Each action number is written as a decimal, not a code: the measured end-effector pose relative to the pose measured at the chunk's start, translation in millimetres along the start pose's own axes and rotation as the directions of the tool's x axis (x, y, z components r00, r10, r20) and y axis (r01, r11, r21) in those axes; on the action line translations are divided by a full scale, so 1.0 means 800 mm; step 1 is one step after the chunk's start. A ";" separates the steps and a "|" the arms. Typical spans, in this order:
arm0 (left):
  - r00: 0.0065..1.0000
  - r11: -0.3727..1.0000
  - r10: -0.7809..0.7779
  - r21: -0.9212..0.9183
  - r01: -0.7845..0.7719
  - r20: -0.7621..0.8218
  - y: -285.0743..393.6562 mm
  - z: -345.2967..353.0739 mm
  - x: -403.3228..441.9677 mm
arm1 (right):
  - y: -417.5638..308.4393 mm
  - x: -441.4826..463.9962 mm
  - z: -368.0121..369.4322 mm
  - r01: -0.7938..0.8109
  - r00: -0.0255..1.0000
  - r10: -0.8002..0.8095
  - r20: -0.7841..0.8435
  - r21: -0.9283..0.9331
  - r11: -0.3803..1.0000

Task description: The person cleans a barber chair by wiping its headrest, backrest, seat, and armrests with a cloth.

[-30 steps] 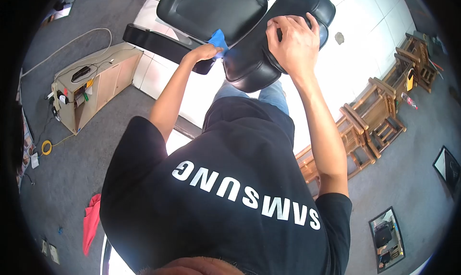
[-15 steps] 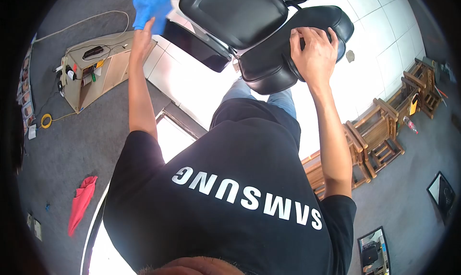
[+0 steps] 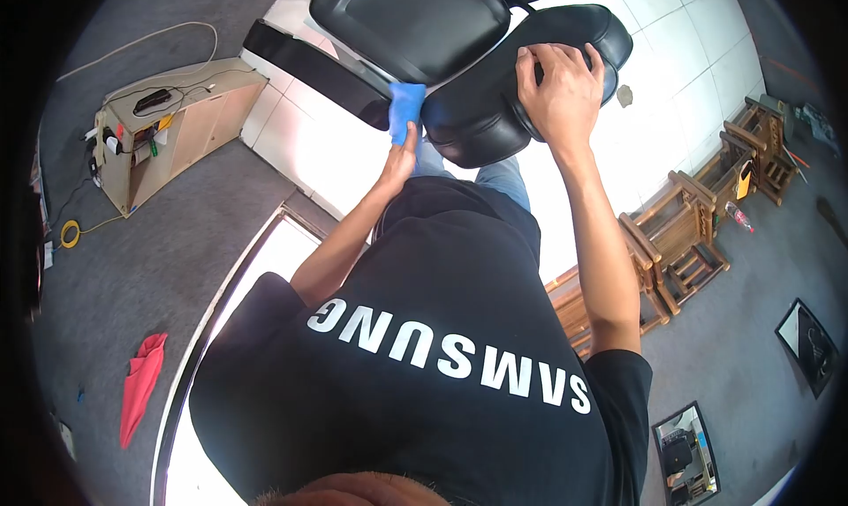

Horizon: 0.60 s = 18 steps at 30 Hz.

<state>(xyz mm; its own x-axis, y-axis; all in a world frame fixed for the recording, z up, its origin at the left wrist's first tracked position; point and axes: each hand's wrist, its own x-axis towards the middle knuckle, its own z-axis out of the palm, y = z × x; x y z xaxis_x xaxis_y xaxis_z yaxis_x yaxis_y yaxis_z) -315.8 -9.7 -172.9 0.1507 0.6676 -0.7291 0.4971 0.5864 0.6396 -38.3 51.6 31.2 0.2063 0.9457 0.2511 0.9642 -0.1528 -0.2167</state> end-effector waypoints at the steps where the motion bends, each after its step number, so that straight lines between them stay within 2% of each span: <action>1: 0.998 0.998 -0.051 -0.027 0.052 0.043 0.019 0.002 -0.020 | 0.001 -0.001 0.001 0.003 1.000 -0.003 -0.002 -0.004 1.000; 2: 0.991 0.993 -0.101 -0.052 0.106 0.088 0.039 0.000 -0.037 | 0.001 -0.001 0.002 0.007 1.000 -0.007 -0.004 -0.008 1.000; 4: 0.999 0.992 0.005 -0.130 0.000 0.042 0.124 -0.014 -0.106 | 0.002 -0.001 0.002 0.010 1.000 -0.010 -0.003 -0.013 1.000; 6: 0.969 0.949 0.246 -0.210 -0.235 0.029 0.128 -0.009 -0.123 | 0.001 0.000 0.002 0.013 1.000 -0.013 -0.004 -0.005 1.000; 7: 0.961 0.963 0.237 -0.163 -0.213 0.145 0.145 -0.021 -0.133 | 0.000 0.000 0.001 0.010 1.000 -0.010 -0.006 0.003 1.000; 10: 0.862 0.867 0.496 -0.107 -0.486 0.107 0.126 -0.012 -0.071 | 0.000 -0.001 0.000 0.014 1.000 -0.014 -0.010 0.010 1.000; 12: 0.855 0.885 0.465 -0.120 -0.450 0.229 0.120 -0.010 -0.005 | 0.001 -0.002 0.002 0.020 1.000 -0.020 -0.018 0.000 1.000; 14: 0.874 0.902 0.325 0.158 -0.401 0.362 0.110 -0.003 0.076 | 0.003 -0.003 0.005 0.029 0.999 -0.029 -0.032 -0.015 0.999; 15: 0.898 0.906 0.197 0.277 -0.321 0.394 0.147 -0.011 0.070 | 0.004 -0.003 0.006 0.028 0.999 -0.028 -0.028 -0.020 0.999; 18: 0.839 0.952 0.062 0.219 -0.212 0.541 0.148 0.009 0.136 | 0.003 -0.003 0.005 0.019 1.000 -0.019 -0.022 -0.010 1.000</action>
<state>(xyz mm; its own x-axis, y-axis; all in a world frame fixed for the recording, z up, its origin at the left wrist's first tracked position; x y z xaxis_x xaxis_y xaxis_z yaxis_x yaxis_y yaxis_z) -234.0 129.3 -178.4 0.6194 0.3485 -0.7035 0.6289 0.3162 0.7103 -37.4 50.0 26.5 0.1914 0.9420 0.2756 0.9695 -0.1377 -0.2027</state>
